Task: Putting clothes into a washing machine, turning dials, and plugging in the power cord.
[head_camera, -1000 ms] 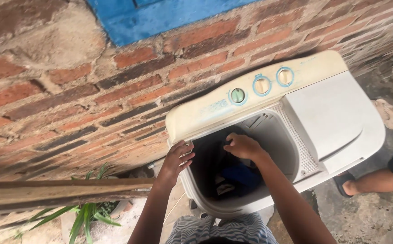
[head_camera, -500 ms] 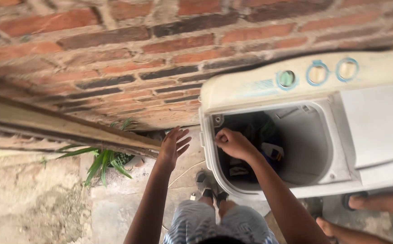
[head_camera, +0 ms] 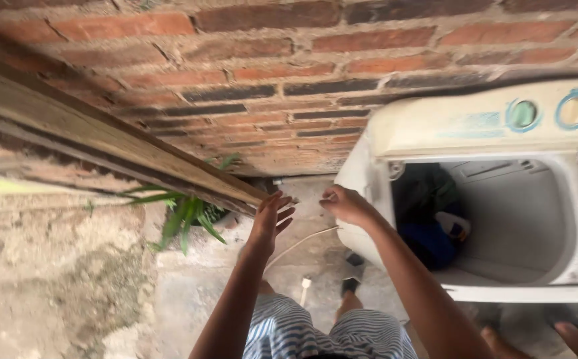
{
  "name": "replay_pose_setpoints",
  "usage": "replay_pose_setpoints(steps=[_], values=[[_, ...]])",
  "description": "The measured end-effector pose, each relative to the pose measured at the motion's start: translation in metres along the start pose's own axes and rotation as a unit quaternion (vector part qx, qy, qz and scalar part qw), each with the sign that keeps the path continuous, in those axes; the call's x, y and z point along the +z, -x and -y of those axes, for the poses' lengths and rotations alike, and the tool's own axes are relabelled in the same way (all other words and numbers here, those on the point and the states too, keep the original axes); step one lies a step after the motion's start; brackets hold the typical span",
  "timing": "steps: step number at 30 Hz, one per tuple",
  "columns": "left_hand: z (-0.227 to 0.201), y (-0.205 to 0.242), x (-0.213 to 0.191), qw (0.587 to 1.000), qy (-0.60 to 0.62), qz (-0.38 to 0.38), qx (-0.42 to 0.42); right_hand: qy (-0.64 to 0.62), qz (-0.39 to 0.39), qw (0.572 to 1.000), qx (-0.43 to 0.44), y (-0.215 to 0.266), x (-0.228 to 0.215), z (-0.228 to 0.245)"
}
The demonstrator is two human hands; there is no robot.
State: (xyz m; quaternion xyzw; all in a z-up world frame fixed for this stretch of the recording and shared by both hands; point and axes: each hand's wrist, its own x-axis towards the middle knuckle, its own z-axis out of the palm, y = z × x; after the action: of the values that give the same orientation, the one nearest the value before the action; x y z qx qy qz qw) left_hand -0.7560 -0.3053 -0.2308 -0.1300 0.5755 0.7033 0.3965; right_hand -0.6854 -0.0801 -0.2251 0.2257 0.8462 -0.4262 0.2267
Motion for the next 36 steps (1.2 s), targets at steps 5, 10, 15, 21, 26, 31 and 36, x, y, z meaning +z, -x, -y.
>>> replay_pose_setpoints(steps=[5,10,15,21,26,31,36], values=[[-0.033,-0.040,-0.083,0.994,-0.092,-0.001,-0.055,-0.093,-0.074,0.990,0.081,-0.063,0.055,0.002],[-0.044,-0.067,-0.145,0.972,-0.213,0.064,-0.079,-0.127,-0.085,0.981,0.119,-0.114,0.148,-0.007],[0.001,-0.094,-0.179,0.973,-0.171,0.109,-0.109,0.032,-0.071,0.997,0.028,-0.141,0.250,-0.104],[0.048,-0.175,-0.170,0.968,-0.174,0.090,-0.160,-0.142,-0.096,0.973,0.152,-0.157,0.222,-0.104],[0.120,-0.295,-0.198,0.971,-0.192,0.059,-0.130,-0.201,-0.080,0.967,0.132,-0.269,0.255,-0.187],[0.221,-0.427,-0.234,0.980,-0.168,0.035,-0.099,-0.070,-0.071,0.995,0.031,-0.455,0.342,-0.282],[0.283,-0.523,-0.240,0.984,-0.102,0.008,-0.148,-0.016,-0.091,0.990,-0.108,-0.600,0.410,-0.334]])
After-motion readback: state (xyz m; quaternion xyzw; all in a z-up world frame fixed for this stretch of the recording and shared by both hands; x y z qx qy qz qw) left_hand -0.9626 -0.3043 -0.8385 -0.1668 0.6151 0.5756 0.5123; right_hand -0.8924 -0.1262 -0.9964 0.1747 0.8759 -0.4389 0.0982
